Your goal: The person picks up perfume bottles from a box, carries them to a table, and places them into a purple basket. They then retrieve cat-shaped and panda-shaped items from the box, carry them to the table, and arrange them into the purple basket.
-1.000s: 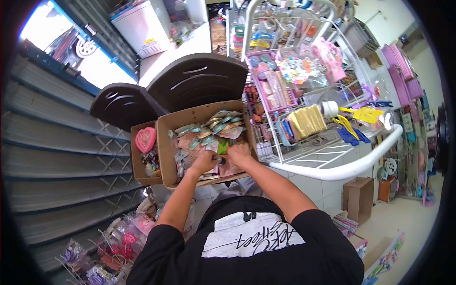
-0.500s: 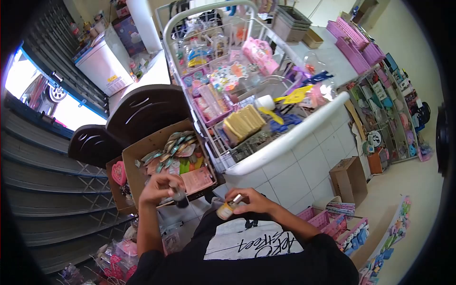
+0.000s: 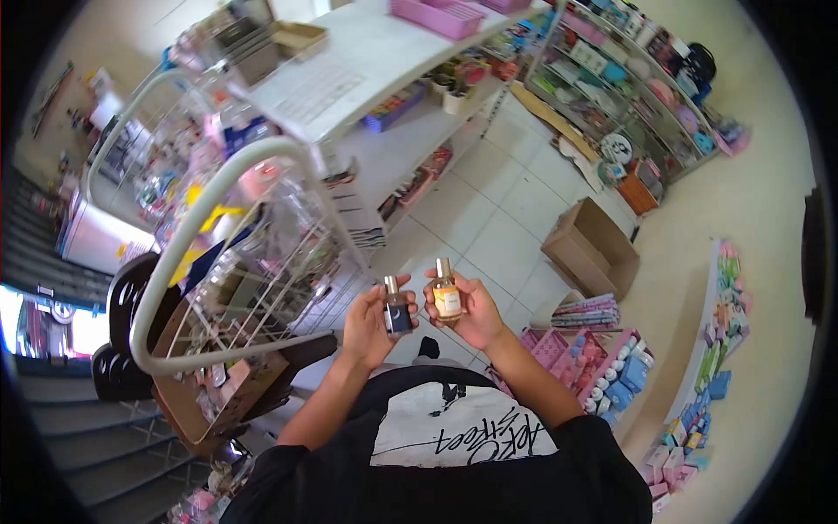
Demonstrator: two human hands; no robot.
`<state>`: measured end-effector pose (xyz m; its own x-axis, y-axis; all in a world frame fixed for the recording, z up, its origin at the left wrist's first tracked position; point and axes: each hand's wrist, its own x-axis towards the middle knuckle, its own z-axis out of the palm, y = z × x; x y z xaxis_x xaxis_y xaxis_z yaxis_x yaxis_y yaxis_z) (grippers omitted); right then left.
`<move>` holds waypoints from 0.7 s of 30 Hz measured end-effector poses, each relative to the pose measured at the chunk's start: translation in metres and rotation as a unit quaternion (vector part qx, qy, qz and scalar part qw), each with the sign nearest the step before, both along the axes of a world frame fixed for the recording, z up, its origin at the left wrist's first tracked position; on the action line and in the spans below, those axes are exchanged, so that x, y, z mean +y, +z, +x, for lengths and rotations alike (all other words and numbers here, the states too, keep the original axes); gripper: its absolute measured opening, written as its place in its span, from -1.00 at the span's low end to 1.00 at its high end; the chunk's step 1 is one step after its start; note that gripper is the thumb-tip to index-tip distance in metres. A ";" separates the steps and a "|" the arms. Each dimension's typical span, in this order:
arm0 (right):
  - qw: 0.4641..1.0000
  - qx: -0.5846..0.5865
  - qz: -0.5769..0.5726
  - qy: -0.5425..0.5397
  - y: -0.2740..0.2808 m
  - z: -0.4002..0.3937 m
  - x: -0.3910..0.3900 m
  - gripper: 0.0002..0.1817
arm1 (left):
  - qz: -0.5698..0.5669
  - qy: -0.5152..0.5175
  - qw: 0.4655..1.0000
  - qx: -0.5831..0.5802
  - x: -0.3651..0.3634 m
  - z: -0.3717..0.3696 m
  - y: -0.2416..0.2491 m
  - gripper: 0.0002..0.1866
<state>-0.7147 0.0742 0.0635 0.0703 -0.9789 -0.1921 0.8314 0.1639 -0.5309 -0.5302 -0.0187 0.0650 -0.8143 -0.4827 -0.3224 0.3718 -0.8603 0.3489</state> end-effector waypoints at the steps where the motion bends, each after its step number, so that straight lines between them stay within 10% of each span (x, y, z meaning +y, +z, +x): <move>1: 1.000 0.005 0.006 -0.022 0.004 -0.017 0.003 -0.47 | -0.001 -0.004 1.000 0.000 -0.002 -0.021 0.004 -0.45; 19: 0.993 0.047 0.001 -0.109 0.020 -0.277 -0.108 -0.43 | -0.217 -0.060 0.972 -0.067 -0.148 -0.307 0.020 -0.44; 21: 0.967 0.220 0.004 -0.126 0.038 -0.309 -0.139 -0.50 | -0.257 -0.065 0.962 -0.066 -0.172 -0.326 0.036 -0.41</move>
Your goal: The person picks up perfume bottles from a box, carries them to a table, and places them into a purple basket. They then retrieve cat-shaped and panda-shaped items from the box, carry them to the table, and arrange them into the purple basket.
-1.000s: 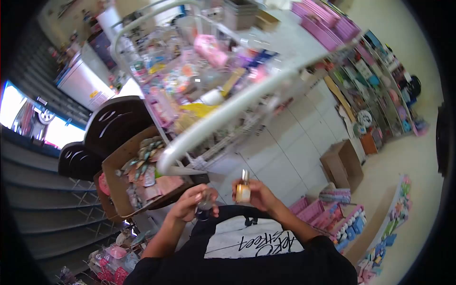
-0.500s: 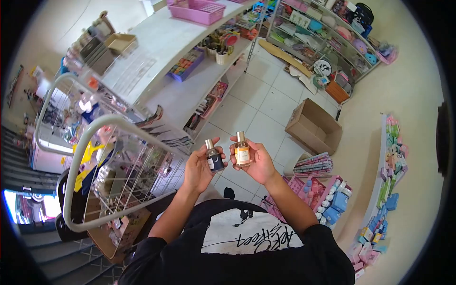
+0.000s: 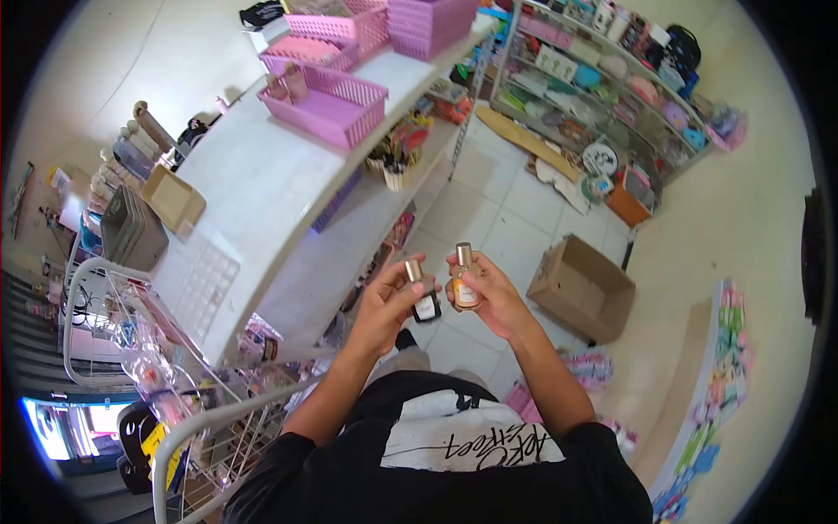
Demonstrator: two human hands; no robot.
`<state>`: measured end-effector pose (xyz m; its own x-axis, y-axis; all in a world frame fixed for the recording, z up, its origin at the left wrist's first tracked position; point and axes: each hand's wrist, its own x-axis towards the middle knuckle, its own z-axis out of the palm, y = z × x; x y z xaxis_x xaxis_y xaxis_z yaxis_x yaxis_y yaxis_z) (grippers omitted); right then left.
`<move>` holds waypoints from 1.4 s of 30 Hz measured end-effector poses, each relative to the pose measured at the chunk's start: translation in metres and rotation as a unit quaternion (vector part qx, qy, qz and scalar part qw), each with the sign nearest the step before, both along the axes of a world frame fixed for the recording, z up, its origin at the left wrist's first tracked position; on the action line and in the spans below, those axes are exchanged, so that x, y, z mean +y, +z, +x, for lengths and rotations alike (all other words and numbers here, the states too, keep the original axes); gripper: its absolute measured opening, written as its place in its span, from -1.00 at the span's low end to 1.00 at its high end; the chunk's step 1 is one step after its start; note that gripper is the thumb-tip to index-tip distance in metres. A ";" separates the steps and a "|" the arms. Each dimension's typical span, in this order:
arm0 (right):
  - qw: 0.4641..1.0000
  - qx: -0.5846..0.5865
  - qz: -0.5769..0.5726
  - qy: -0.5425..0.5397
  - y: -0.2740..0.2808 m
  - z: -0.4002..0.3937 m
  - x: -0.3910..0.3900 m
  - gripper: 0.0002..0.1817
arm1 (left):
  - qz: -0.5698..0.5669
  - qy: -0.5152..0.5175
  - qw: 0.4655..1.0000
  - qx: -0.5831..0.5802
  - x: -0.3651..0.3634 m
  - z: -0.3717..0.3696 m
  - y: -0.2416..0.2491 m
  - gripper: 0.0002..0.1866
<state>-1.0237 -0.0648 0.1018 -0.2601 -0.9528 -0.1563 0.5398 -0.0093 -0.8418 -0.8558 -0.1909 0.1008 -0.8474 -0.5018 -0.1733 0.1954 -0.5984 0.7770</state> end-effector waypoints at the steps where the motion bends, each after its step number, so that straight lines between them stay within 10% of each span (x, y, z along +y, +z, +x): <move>1: 1.000 0.005 -0.005 0.012 0.013 -0.017 -0.017 -0.50 | -0.005 0.012 1.000 0.005 -0.013 -0.008 0.010 -0.41; 5: 0.981 0.188 -0.037 0.018 0.082 -0.074 -0.084 -0.50 | -0.099 0.008 0.995 0.001 -0.051 -0.026 0.051 -0.42; 7: 0.890 0.420 -0.173 -0.029 0.110 -0.103 -0.130 -0.54 | -0.187 0.028 0.982 -0.015 -0.069 -0.030 0.070 -0.42; 14: 0.845 0.442 -0.288 0.084 0.187 -0.146 -0.314 -0.64 | -0.325 0.225 0.918 -0.009 -0.115 -0.059 0.099 -0.45; 22: 0.666 0.595 -0.358 0.271 0.134 -0.106 -0.456 -0.59 | -0.322 0.346 0.879 -0.059 -0.131 -0.088 0.093 -0.50; 42: 0.660 0.573 -0.337 0.351 0.120 -0.104 -0.465 -0.55 | -0.321 0.360 0.868 -0.118 -0.129 -0.092 0.089 -0.50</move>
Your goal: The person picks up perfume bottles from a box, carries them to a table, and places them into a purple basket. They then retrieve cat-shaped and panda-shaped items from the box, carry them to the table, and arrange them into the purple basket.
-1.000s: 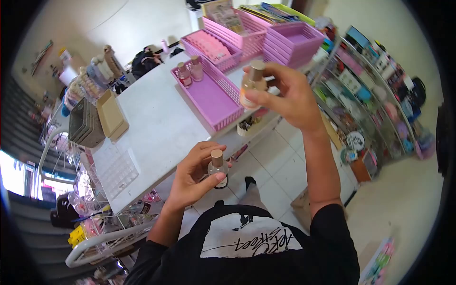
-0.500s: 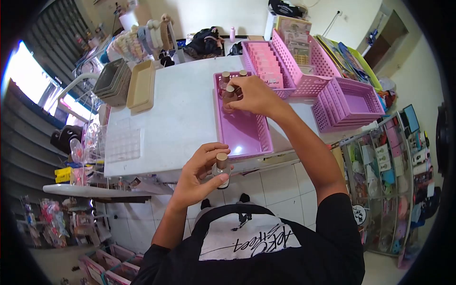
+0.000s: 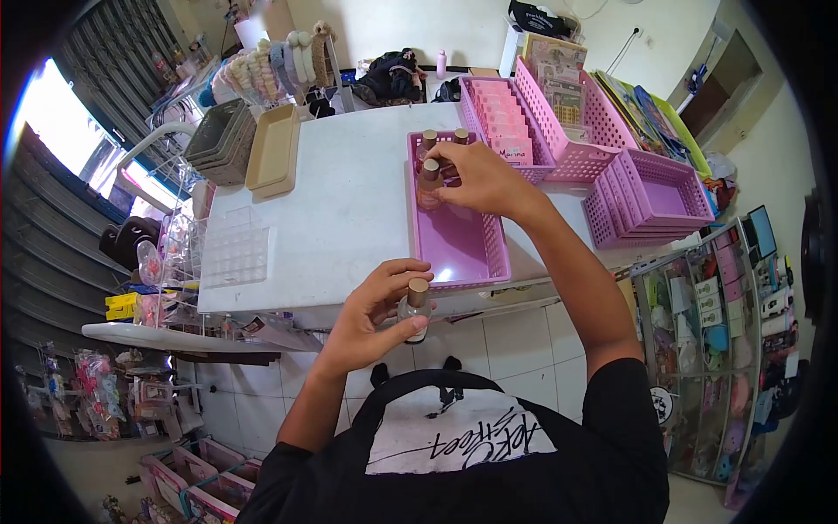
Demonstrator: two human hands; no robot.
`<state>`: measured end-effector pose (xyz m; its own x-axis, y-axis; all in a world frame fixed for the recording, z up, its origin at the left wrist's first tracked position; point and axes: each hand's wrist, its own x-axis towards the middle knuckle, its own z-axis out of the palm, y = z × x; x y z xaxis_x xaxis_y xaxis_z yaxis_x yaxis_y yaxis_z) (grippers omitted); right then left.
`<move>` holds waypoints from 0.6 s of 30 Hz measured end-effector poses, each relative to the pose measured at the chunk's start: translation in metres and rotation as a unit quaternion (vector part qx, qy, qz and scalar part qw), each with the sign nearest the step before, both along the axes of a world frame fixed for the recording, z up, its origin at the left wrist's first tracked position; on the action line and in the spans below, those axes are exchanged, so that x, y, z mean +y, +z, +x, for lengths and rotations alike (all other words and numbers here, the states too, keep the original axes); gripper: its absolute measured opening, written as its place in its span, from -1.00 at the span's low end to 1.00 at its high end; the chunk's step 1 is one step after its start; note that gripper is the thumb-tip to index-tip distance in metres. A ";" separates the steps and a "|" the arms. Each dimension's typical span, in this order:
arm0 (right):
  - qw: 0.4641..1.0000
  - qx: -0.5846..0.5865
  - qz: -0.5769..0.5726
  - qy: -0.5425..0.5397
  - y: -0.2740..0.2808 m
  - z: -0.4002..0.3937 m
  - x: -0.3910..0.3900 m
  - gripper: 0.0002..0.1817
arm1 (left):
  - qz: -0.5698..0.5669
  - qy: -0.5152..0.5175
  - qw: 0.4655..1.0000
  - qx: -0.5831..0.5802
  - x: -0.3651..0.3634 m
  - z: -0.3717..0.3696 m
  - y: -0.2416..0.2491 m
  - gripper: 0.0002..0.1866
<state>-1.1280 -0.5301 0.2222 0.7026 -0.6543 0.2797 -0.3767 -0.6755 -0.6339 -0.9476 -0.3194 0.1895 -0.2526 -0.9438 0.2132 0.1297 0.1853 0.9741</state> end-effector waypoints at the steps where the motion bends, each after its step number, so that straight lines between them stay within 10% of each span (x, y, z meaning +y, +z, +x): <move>1: 1.000 0.000 0.000 -0.001 0.002 -0.001 0.002 -0.55 | 0.001 0.008 1.000 0.004 0.001 0.001 0.001 -0.49; 7: 0.999 -0.022 0.006 -0.050 0.048 -0.019 0.039 -0.56 | 0.072 0.048 0.989 0.119 -0.005 0.011 0.017 -0.38; 10: 0.969 -0.101 0.215 0.066 0.078 -0.030 0.061 -0.52 | 0.088 0.055 0.981 0.165 -0.023 0.012 0.022 -0.32; 18: 0.985 -0.137 0.058 0.087 0.109 -0.024 0.069 -0.26 | -0.086 0.087 0.981 0.152 -0.103 -0.007 0.092 -0.61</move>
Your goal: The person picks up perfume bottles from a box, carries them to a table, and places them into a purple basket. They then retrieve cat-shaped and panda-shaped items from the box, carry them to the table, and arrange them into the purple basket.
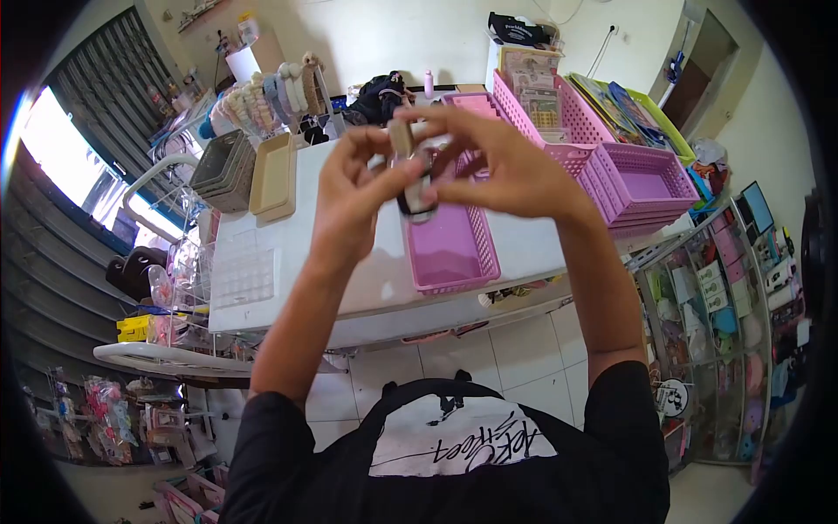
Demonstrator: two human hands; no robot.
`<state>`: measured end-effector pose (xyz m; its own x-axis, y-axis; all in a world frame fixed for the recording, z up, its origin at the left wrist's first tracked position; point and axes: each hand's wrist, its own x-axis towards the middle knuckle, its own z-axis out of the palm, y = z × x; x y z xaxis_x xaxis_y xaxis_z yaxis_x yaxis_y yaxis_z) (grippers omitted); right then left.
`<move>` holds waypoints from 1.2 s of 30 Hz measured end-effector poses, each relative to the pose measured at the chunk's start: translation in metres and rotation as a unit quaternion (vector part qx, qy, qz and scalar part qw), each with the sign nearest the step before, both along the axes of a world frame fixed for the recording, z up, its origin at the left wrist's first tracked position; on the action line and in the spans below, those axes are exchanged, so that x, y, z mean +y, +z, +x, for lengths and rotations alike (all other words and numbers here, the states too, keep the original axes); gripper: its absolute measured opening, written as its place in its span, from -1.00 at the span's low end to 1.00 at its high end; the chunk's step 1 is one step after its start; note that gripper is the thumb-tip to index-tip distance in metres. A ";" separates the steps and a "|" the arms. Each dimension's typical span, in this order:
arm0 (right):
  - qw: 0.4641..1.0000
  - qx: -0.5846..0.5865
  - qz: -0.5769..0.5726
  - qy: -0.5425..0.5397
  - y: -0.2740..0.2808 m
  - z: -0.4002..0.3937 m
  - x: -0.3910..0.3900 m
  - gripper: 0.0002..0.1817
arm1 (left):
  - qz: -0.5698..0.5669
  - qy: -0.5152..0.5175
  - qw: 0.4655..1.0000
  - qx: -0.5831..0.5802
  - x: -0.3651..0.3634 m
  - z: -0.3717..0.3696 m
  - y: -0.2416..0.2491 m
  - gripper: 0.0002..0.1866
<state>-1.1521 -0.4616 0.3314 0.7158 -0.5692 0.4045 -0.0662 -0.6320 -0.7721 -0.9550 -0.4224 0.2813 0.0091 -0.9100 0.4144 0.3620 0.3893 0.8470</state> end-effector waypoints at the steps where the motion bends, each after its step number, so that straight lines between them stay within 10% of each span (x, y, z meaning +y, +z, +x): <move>1: 1.000 0.000 -0.001 -0.002 0.006 -0.001 -0.006 -0.26 | -0.019 -0.002 1.000 -0.024 -0.016 0.002 0.005 -0.60; 3: 0.989 -0.039 -0.141 -0.028 0.016 -0.003 -0.019 -0.30 | -0.062 0.029 0.995 -0.077 -0.029 -0.006 0.025 -0.58; 11: 0.993 -0.058 -0.077 -0.064 -0.033 -0.022 -0.037 -0.34 | -0.007 0.015 0.998 -0.064 -0.055 -0.016 -0.013 -0.47; 14: 0.993 -0.005 -0.085 -0.081 -0.053 -0.026 -0.045 -0.41 | -0.090 0.152 0.900 -0.398 -0.052 0.011 -0.025 -0.51; 21: 0.983 0.141 -0.109 -0.050 -0.088 -0.011 -0.060 -0.46 | -0.111 0.143 0.802 -0.569 -0.049 0.020 -0.050 -0.61; 36: 0.950 0.226 -0.199 -0.080 -0.091 -0.008 -0.069 -0.56 | -0.124 0.148 0.821 -0.538 -0.051 0.015 -0.055 -0.65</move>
<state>-1.1601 -0.5305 0.2400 0.7845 -0.5517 0.2833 -0.4539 -0.8220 -0.3439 -0.9401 -0.4731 0.2267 -0.2780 -0.8207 0.4991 -0.6839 0.5340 0.4971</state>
